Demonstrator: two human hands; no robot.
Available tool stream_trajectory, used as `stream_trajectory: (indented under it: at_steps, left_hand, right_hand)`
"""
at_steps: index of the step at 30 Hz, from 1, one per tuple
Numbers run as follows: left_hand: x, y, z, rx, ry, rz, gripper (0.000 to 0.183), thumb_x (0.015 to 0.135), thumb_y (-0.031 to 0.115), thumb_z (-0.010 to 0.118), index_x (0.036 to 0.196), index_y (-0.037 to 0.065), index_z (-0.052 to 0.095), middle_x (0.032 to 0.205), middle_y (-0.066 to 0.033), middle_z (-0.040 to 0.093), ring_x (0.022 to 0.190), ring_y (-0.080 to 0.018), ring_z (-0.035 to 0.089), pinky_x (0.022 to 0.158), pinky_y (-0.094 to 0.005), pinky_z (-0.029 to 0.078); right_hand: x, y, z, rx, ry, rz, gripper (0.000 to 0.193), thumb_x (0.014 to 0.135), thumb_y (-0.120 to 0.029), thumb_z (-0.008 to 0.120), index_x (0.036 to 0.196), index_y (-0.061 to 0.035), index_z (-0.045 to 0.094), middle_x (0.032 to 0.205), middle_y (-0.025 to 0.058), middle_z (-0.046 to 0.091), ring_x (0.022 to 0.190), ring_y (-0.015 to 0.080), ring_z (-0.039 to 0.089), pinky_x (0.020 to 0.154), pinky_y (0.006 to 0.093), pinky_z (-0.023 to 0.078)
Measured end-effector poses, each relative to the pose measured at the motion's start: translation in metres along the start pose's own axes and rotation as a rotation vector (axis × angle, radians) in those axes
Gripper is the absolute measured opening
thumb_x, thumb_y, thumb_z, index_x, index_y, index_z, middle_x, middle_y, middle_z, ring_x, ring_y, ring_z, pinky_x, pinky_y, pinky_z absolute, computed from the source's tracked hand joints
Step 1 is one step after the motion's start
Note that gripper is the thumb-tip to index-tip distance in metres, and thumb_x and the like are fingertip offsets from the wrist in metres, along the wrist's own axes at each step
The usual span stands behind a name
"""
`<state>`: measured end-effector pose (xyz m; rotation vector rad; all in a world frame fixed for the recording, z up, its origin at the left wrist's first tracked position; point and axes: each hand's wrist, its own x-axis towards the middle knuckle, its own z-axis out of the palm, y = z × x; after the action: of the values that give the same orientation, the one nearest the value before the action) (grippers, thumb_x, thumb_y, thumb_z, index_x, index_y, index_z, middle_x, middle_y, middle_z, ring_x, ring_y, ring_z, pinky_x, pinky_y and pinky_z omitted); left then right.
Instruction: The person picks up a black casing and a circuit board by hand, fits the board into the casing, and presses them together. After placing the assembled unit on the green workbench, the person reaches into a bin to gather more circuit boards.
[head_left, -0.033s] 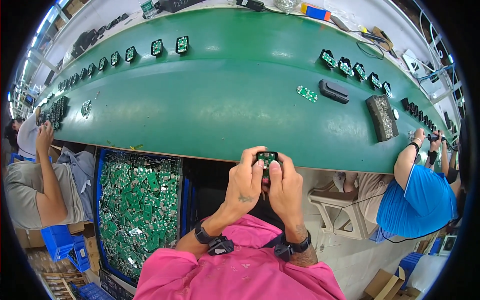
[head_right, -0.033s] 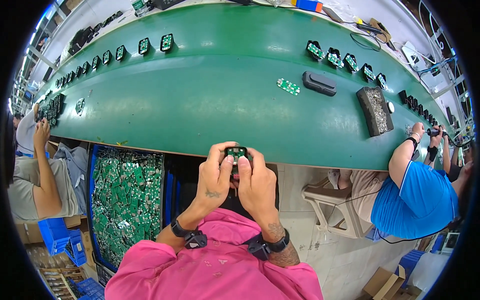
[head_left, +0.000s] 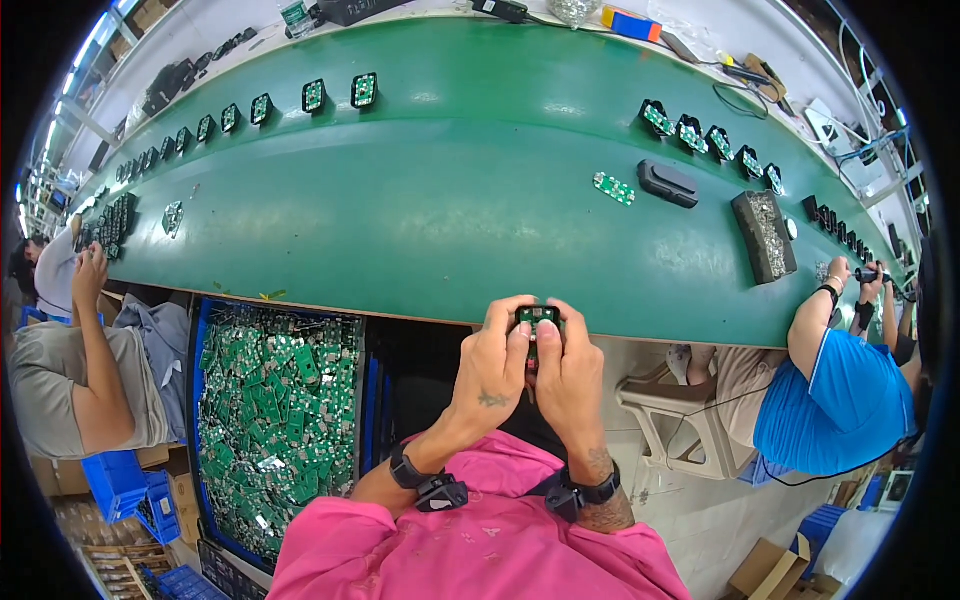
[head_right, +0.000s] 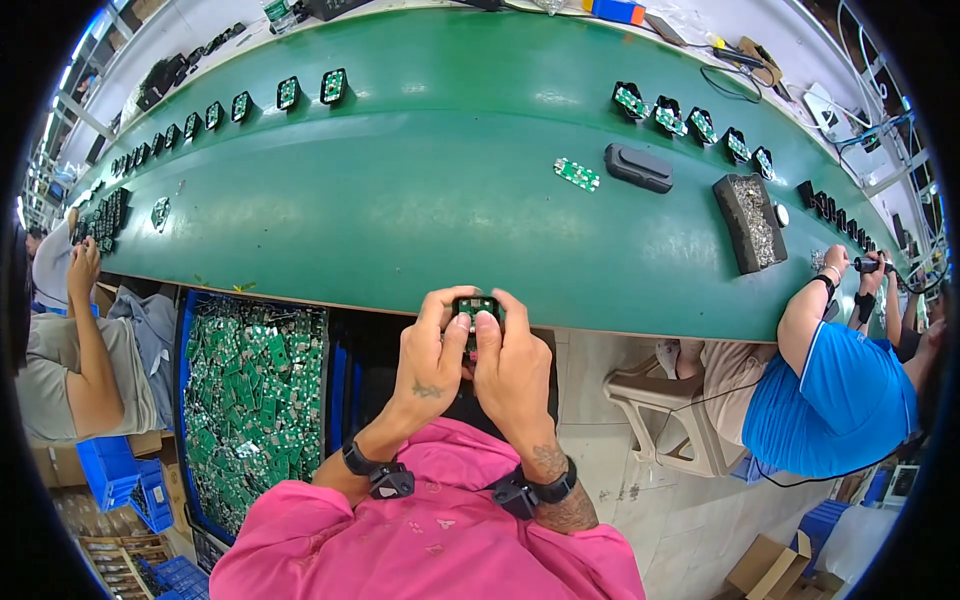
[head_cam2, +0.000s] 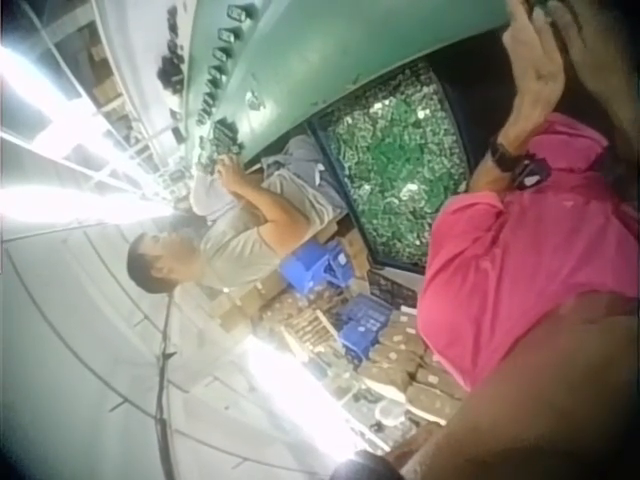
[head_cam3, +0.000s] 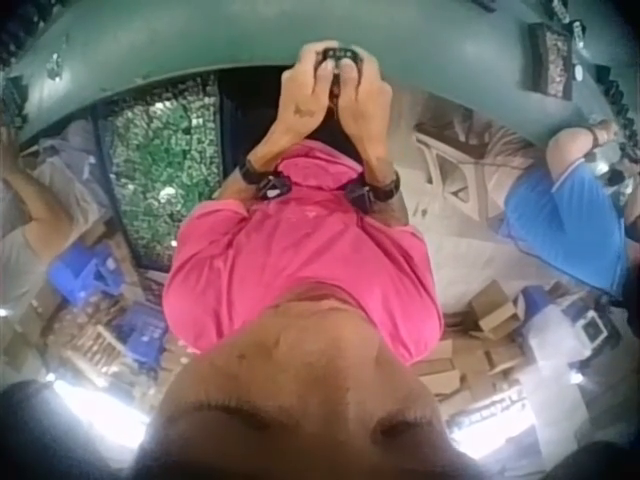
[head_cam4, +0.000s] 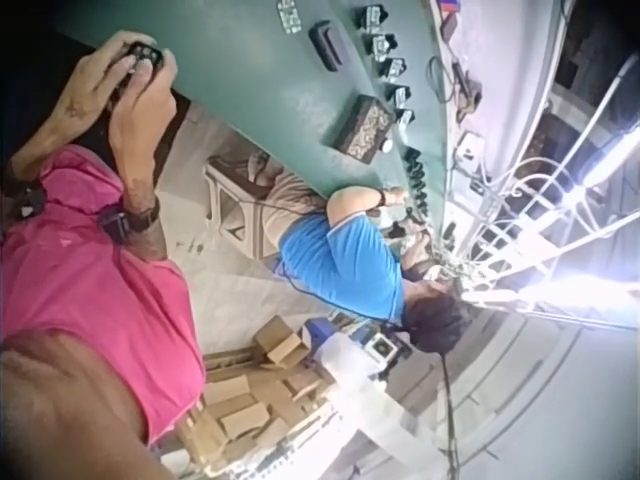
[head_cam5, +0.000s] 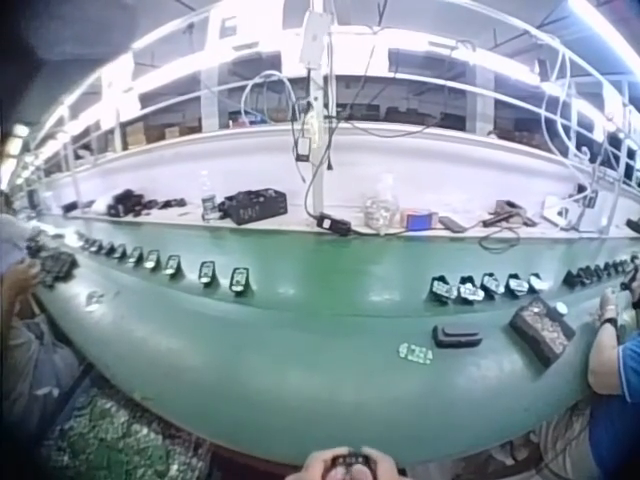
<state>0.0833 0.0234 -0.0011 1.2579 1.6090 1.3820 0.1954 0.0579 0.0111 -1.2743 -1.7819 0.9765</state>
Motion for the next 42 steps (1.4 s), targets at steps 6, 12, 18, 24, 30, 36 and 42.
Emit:
stream_trajectory:
  at_steps: [6, 12, 18, 24, 30, 36, 42]
  left_hand:
    - [0.001, 0.012, 0.002, -0.13, 0.071, 0.009, 0.027, 0.101, 0.012, 0.049, 0.124, -0.001, 0.053, 0.087, -0.0187, 0.068, 0.076, -0.0239, 0.069, 0.067, -0.0339, 0.054]
    - [0.019, 0.012, 0.003, -0.032, 0.151, 0.053, 0.028, 0.1, 0.016, 0.05, 0.122, -0.001, 0.055, 0.086, -0.0204, 0.068, 0.072, -0.0292, 0.07, 0.064, -0.0361, 0.054]
    - [0.087, 0.01, -0.015, -0.417, -0.084, -0.302, 0.023, 0.097, 0.013, 0.049, 0.114, -0.002, 0.051, 0.078, -0.018, 0.066, 0.059, -0.0274, 0.069, 0.048, -0.0316, 0.054]
    - [0.134, 0.014, -0.036, -0.876, -0.214, -0.671, 0.013, 0.097, 0.009, 0.05, 0.105, 0.0, 0.053, 0.109, -0.0236, 0.068, 0.053, -0.0209, 0.065, 0.046, -0.0261, 0.055]
    - [0.154, 0.021, -0.037, -0.939, -0.276, -0.671, 0.021, 0.1, 0.006, 0.044, 0.113, -0.008, 0.053, 0.115, -0.0248, 0.067, 0.057, -0.0154, 0.063, 0.051, -0.0213, 0.057]
    - [0.172, 0.029, -0.033, -0.973, -0.302, -0.707, 0.028, 0.1, 0.007, 0.044, 0.124, -0.006, 0.05, 0.11, -0.0216, 0.067, 0.056, -0.0161, 0.064, 0.049, -0.022, 0.056]
    - [0.242, -0.002, -0.043, -0.188, 0.128, -0.028, 0.031, 0.102, 0.015, 0.042, 0.131, 0.006, 0.047, 0.102, -0.0147, 0.061, 0.055, -0.0221, 0.065, 0.043, -0.0294, 0.055]
  right_hand:
    - [0.006, -0.001, 0.0, 0.059, 0.032, -0.128, 0.04, 0.102, -0.017, 0.05, 0.138, -0.0003, 0.052, 0.075, 0.0192, 0.064, 0.059, 0.0284, 0.065, 0.058, 0.0389, 0.05]
    - [0.027, -0.006, 0.004, 0.122, 0.058, -0.14, 0.035, 0.1, -0.016, 0.052, 0.13, -0.0001, 0.059, 0.075, 0.0189, 0.064, 0.061, 0.0287, 0.065, 0.059, 0.0376, 0.05]
    - [0.08, 0.006, 0.005, 0.167, -0.033, -0.08, 0.041, 0.101, -0.021, 0.053, 0.135, 0.0022, 0.055, 0.073, 0.0127, 0.064, 0.063, 0.0168, 0.06, 0.059, 0.0331, 0.049]
    - [0.085, 0.016, -0.017, 0.394, -0.072, 0.059, 0.04, 0.103, -0.02, 0.052, 0.136, 0.0027, 0.055, 0.063, -0.0035, 0.05, 0.054, 0.0041, 0.044, 0.049, 0.0204, 0.034]
    - [0.074, 0.041, -0.012, 0.084, 0.036, -0.022, 0.025, 0.094, -0.012, 0.064, 0.114, 0.0031, 0.066, 0.063, 0.009, 0.058, 0.053, 0.0144, 0.053, 0.052, 0.0305, 0.043]
    - [0.074, 0.038, -0.012, 0.005, 0.041, -0.124, 0.019, 0.092, -0.011, 0.066, 0.107, 0.0021, 0.067, 0.07, 0.0136, 0.064, 0.056, 0.0236, 0.06, 0.054, 0.0342, 0.048]
    - [0.074, 0.048, -0.006, -0.019, 0.158, -0.307, 0.016, 0.09, -0.01, 0.068, 0.101, -0.0001, 0.07, 0.074, 0.0133, 0.067, 0.057, 0.0219, 0.062, 0.054, 0.033, 0.049]
